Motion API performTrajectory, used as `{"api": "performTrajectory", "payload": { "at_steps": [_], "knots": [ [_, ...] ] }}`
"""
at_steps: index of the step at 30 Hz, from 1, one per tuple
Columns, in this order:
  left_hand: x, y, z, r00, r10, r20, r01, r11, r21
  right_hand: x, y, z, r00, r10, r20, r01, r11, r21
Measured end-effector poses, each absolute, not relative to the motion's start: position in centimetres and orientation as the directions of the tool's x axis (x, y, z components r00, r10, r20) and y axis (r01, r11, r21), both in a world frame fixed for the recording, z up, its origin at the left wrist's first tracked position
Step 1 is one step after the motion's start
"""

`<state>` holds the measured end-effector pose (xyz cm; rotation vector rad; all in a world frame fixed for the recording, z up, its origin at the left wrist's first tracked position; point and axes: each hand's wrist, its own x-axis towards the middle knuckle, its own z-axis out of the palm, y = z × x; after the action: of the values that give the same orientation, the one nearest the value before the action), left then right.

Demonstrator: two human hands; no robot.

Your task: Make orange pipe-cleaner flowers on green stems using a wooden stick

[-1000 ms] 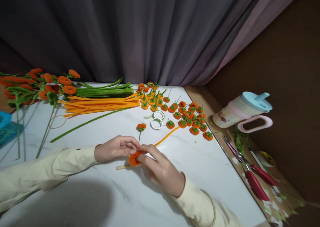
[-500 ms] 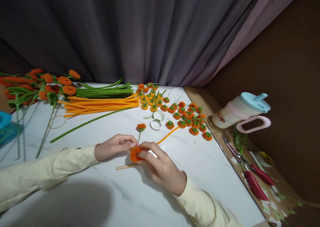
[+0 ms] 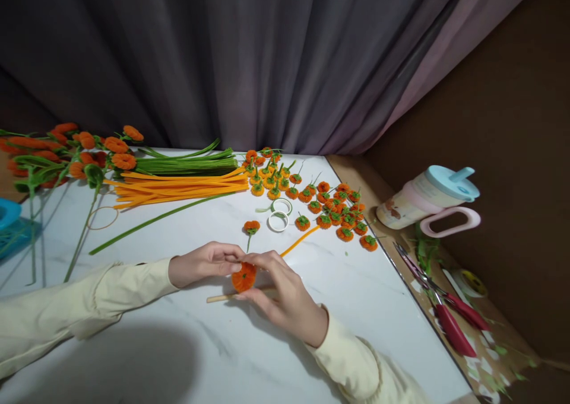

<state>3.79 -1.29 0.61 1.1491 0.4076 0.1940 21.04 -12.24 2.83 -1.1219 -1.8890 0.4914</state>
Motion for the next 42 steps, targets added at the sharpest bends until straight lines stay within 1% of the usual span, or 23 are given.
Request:
{"api": "performTrajectory", "payload": {
  "at_steps": [4,10,15,17,20,26,31,35,37,39,42],
  "knots": [
    [3.68,-1.29,0.6,0.908,0.342,-0.241,0.104,0.374,0.922,20.8,-12.38,2.57,-0.223,0.848,0.482,0.501,0.523,-0.689],
    [3.67,-1.28,0.76,0.924,0.319,-0.21,0.081,0.374,0.924,20.61,-12.54,2.18,-0.233,0.839,0.491,0.5,0.536,-0.68],
    [3.66,-1.31,0.75,0.935,0.291,-0.203,0.074,0.401,0.913,20.37,-12.55,2.44,-0.201,0.837,0.509,0.498,0.535,-0.683],
    [3.65,-1.35,0.65,0.938,0.274,-0.213,0.082,0.423,0.903,20.37,-12.51,2.57,-0.181,0.845,0.503,0.508,0.518,-0.688],
    [3.67,-1.42,0.57,0.932,0.289,-0.217,0.075,0.431,0.899,20.54,-12.47,2.62,-0.154,0.867,0.473,0.536,0.476,-0.697],
    [3.7,-1.4,0.73,0.938,0.296,-0.18,0.042,0.418,0.908,21.0,-12.37,2.8,-0.223,0.844,0.487,0.492,0.529,-0.692],
    [3.72,-1.47,0.64,0.929,0.323,-0.179,0.029,0.419,0.907,20.96,-12.32,2.71,-0.275,0.819,0.504,0.517,0.568,-0.641],
    [3.73,-1.51,0.45,0.929,0.327,-0.171,0.018,0.423,0.906,20.88,-12.31,2.58,-0.29,0.81,0.511,0.523,0.581,-0.624],
    [3.73,-1.5,0.41,0.936,0.318,-0.152,0.002,0.426,0.905,20.85,-12.31,2.67,-0.269,0.817,0.51,0.519,0.569,-0.638],
    [3.75,-1.46,0.44,0.948,0.288,-0.133,-0.003,0.427,0.904,20.85,-12.29,2.75,-0.204,0.841,0.501,0.515,0.527,-0.676],
    [3.87,-1.41,0.49,0.96,0.251,-0.126,0.01,0.417,0.909,21.0,-12.07,2.61,-0.005,0.905,0.426,0.456,0.381,-0.804]
  ]
}}
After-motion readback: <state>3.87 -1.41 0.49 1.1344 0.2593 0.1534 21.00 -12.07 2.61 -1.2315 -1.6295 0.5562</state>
